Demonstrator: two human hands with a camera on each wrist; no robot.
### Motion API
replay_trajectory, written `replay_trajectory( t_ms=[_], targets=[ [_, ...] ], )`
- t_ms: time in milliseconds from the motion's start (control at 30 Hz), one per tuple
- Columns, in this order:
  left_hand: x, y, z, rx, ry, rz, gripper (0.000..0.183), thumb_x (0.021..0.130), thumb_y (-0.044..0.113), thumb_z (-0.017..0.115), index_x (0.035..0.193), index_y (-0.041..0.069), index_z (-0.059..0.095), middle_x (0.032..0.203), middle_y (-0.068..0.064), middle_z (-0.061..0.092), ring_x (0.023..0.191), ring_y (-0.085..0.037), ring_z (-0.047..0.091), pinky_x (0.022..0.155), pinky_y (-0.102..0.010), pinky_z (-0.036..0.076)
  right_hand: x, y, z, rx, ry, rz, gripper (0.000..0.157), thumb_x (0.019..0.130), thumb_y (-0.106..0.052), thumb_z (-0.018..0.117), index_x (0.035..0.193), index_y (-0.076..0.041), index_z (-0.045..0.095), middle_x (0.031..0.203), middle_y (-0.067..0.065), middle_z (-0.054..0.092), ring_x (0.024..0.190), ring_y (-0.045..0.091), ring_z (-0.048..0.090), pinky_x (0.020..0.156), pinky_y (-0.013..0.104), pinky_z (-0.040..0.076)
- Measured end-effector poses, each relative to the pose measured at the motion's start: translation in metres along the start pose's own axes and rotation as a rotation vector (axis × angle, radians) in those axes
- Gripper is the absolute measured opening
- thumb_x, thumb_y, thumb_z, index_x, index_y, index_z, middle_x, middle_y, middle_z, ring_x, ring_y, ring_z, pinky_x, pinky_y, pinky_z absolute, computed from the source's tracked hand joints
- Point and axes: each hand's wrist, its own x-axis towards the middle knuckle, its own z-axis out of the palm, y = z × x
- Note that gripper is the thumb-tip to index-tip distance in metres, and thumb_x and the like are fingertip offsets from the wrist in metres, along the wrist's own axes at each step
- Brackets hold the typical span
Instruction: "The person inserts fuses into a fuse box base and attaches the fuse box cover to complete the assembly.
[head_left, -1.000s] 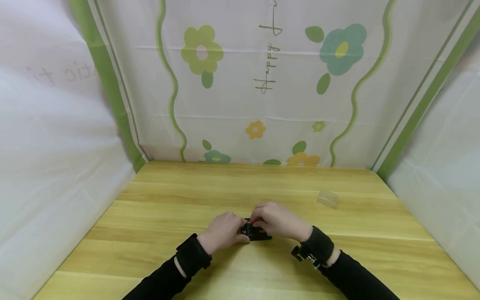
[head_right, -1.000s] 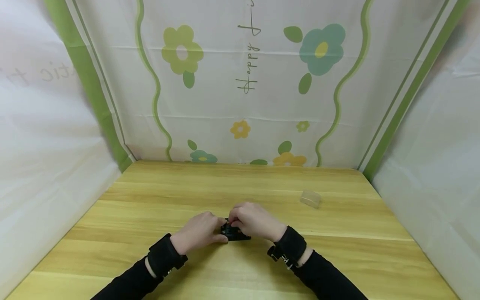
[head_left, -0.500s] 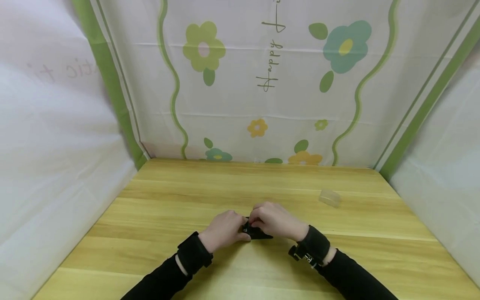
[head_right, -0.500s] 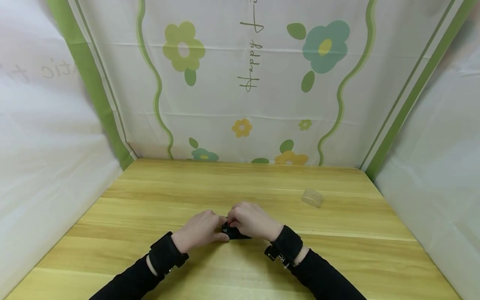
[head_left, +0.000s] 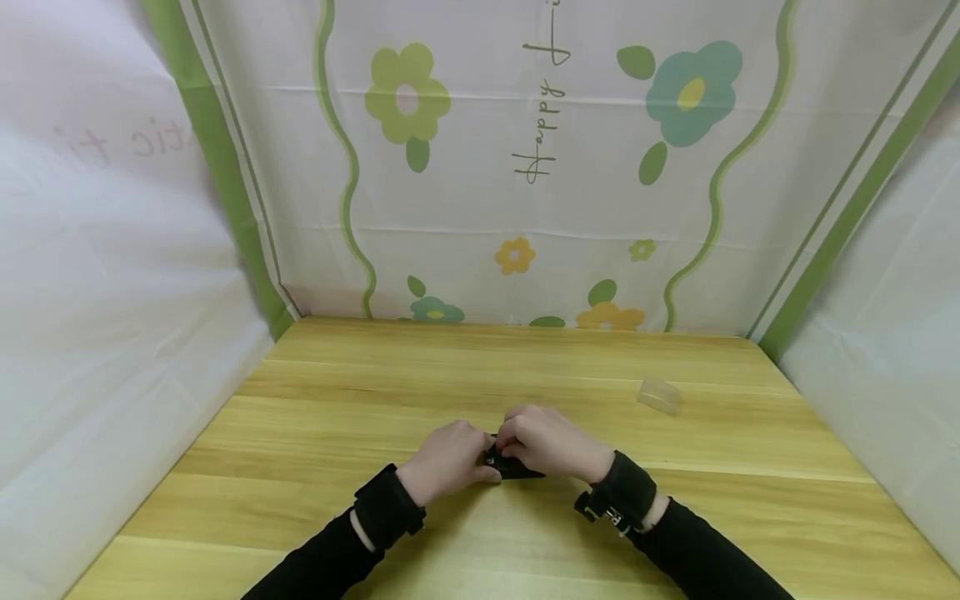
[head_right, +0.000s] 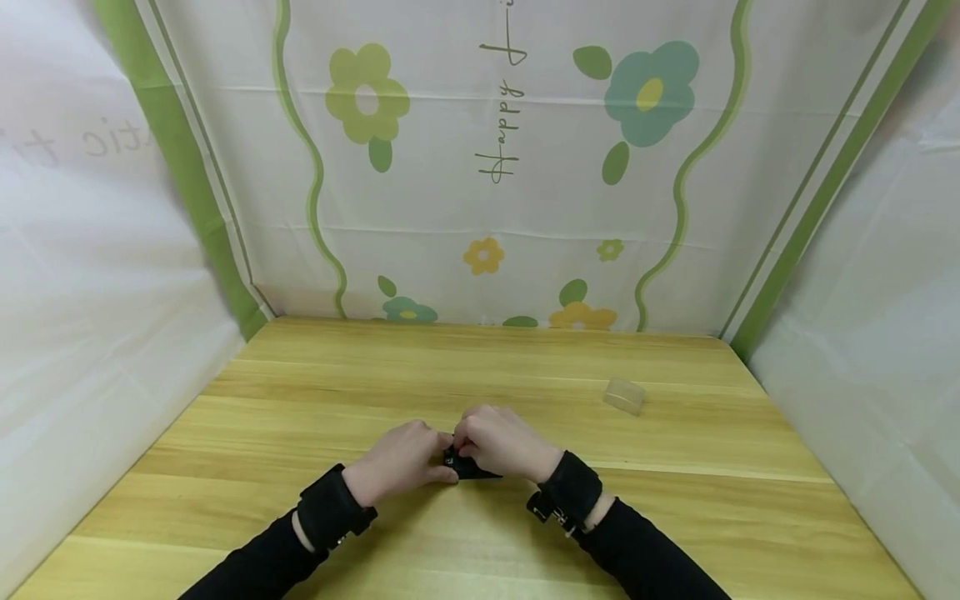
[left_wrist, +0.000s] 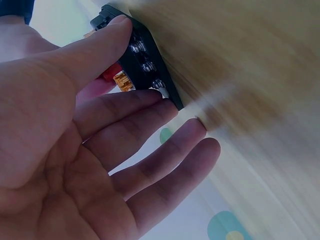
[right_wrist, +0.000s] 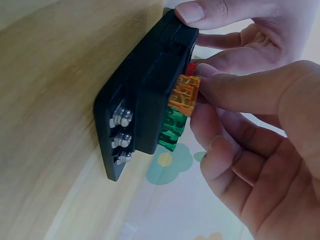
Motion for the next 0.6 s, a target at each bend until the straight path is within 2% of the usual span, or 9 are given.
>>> replay_trajectory(
  t_ms=[333, 600],
  targets=[
    [-0.0012, 0.001, -0.0014, -0.017, 0.003, -0.001, 0.025, 0.081, 0.035, 0.074, 0.074, 0.019, 0.056, 0.057, 0.011, 0.035, 0.051, -0.003, 0.032, 0.05, -0.018, 0.023, 0.0021, -0.0031, 0.0016, -0.001, -0.011, -0.002, 0.01, 0.084, -0.005, 0.069, 0.085, -0.014, 0.073, 0.079, -0.011, 0.056, 0.07, -0.001, 0.052, 0.062, 0.012, 0.039],
    [-0.0017, 0.0007, -0.0002, -0.016, 0.016, 0.013, 0.028, 0.081, 0.034, 0.075, 0.072, 0.018, 0.053, 0.057, 0.011, 0.034, 0.051, -0.003, 0.032, 0.05, -0.018, 0.023, 0.0019, -0.0057, 0.0054, -0.046, 0.025, -0.03, 0.017, 0.082, 0.0, 0.066, 0.077, -0.015, 0.071, 0.073, -0.01, 0.052, 0.062, 0.001, 0.046, 0.055, 0.011, 0.035]
  ],
)
